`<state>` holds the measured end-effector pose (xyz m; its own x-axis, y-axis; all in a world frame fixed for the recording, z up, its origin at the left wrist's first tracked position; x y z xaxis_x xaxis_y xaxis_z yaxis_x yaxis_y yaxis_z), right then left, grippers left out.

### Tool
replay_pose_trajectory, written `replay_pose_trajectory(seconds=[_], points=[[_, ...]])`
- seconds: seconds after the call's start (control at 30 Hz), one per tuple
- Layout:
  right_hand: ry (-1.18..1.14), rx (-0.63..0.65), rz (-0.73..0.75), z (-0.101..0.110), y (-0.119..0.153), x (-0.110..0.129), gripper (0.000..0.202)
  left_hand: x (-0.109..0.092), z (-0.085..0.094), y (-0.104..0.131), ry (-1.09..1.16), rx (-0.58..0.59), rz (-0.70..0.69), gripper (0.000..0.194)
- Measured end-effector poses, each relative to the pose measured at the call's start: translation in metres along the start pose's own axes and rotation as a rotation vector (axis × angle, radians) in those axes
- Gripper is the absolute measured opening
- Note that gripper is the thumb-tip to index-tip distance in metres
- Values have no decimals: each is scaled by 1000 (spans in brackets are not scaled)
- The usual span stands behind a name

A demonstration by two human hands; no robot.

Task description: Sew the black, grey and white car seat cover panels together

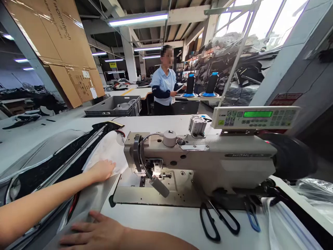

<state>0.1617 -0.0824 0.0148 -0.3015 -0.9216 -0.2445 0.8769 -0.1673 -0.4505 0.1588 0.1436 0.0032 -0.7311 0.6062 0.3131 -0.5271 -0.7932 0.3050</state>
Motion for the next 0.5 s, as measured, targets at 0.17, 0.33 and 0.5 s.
replay_pose_trajectory(seconds=[0.17, 0.33, 0.5], points=[[-53, -16, -81, 5, 3, -5, 44, -13, -1, 11, 76, 46, -101, 81], [-62, -69, -160, 2, -7, -7, 45, -9, -4, 11, 100, 17, 55, 42], [-29, -151, -238, -14, -21, -14, 31, -15, 3, -5, 130, -80, 96, 36]])
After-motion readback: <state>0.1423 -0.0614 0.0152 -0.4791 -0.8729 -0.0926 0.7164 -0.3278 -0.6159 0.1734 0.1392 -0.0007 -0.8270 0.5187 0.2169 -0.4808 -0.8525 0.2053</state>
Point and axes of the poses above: each hand's wrist, its own y-axis away from the middle knuckle, its own z-axis out of the back of the hand, x = y × z, the point moved 10 cm from there along -y, towards the middle knuckle, and after that the axes turned 4 degrees about -z, right-handed, at the moved point
